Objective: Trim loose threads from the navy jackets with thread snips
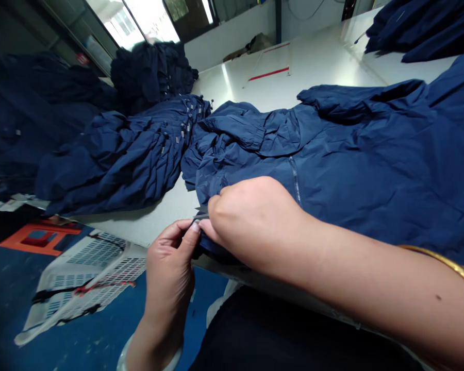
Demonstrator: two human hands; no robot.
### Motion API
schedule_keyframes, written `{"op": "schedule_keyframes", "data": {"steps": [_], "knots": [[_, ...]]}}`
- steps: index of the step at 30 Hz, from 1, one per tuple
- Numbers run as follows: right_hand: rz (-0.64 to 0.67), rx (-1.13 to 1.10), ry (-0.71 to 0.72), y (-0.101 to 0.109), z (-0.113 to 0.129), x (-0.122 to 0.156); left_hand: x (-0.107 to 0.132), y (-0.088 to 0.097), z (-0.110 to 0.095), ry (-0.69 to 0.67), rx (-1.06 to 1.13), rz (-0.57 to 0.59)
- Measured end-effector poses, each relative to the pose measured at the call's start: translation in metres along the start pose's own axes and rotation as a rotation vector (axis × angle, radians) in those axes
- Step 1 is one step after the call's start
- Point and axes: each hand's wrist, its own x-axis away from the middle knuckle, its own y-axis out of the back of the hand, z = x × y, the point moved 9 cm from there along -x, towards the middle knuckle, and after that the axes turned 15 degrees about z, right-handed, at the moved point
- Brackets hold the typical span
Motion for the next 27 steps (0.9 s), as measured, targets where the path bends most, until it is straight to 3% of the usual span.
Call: {"op": "schedule_keyframes", "data": {"steps": [4, 8, 27], "knots": [[-0.020, -0.031, -0.029, 0.002, 0.010, 0.007, 0.004, 0.002, -0.008, -0.056, -0.195, -0.025], [0.059, -0.052, -0.079, 0.000, 0.012, 0.005, 0.008, 0.003, -0.015, -0.101, -0.342, -0.055], [0.191, -0.067, -0.153, -0.003, 0.011, 0.005, 0.015, -0.006, -0.037, -0.238, -0.571, -0.062]]}}
